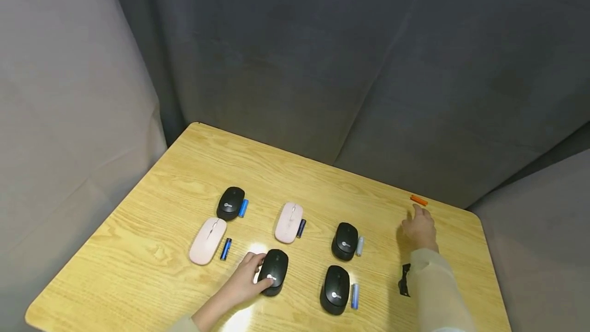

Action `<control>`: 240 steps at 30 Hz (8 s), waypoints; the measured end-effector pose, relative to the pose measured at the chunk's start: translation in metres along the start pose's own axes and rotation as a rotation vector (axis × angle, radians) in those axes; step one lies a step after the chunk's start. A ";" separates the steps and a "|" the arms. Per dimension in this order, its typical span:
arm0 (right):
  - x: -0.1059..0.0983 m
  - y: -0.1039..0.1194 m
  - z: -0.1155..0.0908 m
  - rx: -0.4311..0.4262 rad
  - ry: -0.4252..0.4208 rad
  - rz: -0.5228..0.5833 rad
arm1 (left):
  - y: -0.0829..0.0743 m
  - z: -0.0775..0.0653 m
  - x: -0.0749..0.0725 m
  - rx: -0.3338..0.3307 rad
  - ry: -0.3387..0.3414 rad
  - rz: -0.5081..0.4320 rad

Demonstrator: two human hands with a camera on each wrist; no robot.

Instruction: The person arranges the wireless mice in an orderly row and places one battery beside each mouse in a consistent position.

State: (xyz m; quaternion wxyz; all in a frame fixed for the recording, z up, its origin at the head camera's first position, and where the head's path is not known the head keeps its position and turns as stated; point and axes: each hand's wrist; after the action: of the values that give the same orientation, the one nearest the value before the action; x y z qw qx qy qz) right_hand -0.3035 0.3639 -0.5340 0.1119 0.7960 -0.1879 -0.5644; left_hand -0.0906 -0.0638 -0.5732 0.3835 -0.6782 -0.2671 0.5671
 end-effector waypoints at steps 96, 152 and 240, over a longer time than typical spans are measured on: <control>-0.012 -0.019 0.066 -0.115 0.153 -0.103 | 0.006 0.007 -0.002 -0.064 -0.007 -0.047; -0.013 0.040 -0.025 -0.245 -0.464 0.262 | 0.012 0.001 0.006 0.090 -0.105 -0.055; 0.198 0.180 -0.176 -0.171 -0.161 0.487 | -0.003 0.003 -0.003 -0.057 0.025 -0.118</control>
State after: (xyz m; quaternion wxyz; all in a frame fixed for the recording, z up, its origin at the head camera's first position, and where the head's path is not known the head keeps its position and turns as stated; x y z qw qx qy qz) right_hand -0.1110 0.1110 -0.5742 0.2958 0.6675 -0.3336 -0.5964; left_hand -0.0940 -0.0638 -0.5695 0.4003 -0.6789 -0.3179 0.5270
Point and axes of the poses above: each hand's wrist, its own z-axis towards the middle knuckle, its own x-axis out of the palm, y = z × x, and after that the axes turned 3 degrees about y, right-handed
